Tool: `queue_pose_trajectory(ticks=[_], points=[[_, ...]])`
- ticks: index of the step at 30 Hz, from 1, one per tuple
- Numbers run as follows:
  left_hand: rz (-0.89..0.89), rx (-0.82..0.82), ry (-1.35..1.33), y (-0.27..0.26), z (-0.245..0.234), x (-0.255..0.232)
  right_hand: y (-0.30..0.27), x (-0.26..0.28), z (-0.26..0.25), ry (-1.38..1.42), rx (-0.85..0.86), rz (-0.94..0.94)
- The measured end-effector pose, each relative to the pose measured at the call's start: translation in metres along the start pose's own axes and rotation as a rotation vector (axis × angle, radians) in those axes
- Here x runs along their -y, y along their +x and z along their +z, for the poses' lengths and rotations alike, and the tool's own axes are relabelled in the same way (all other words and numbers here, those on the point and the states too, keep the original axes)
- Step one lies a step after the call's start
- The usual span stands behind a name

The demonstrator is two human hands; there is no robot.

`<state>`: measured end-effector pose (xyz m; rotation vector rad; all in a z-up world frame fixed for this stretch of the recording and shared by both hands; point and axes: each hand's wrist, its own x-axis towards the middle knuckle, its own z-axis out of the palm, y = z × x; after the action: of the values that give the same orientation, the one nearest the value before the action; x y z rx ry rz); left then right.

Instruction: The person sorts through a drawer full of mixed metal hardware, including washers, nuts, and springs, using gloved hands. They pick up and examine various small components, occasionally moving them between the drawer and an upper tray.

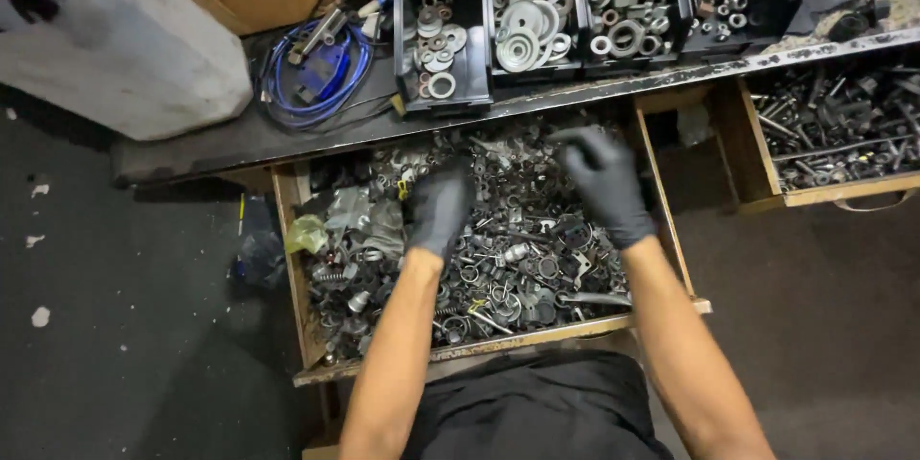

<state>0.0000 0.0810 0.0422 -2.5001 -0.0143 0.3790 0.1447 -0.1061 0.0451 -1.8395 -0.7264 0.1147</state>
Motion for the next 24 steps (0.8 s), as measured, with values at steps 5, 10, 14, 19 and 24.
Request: queue_pose_trajectory(ticks=[5, 10, 14, 19, 24], points=[[-0.329, -0.050, -0.649, 0.043, 0.009, 0.001, 0.003, -0.104, 0.083, -0.504, 0.349, 0.090], [-0.601, -0.103, -1.312, 0.065, 0.028, -0.016, 0.015, -0.165, 0.137, -0.656, 0.342, 0.120], [-0.691, -0.197, -1.465, 0.083, 0.092, -0.038, 0.018, -0.156, 0.129, -0.613, 0.321, 0.067], [-0.495, -0.445, -0.768, 0.053, 0.086, -0.022, 0.019, -0.127, 0.114, -0.552, 0.305, -0.013], [-0.561, 0.076, -0.914, 0.018, 0.064, 0.040, 0.013, -0.090, 0.089, 0.210, 0.106, 0.138]])
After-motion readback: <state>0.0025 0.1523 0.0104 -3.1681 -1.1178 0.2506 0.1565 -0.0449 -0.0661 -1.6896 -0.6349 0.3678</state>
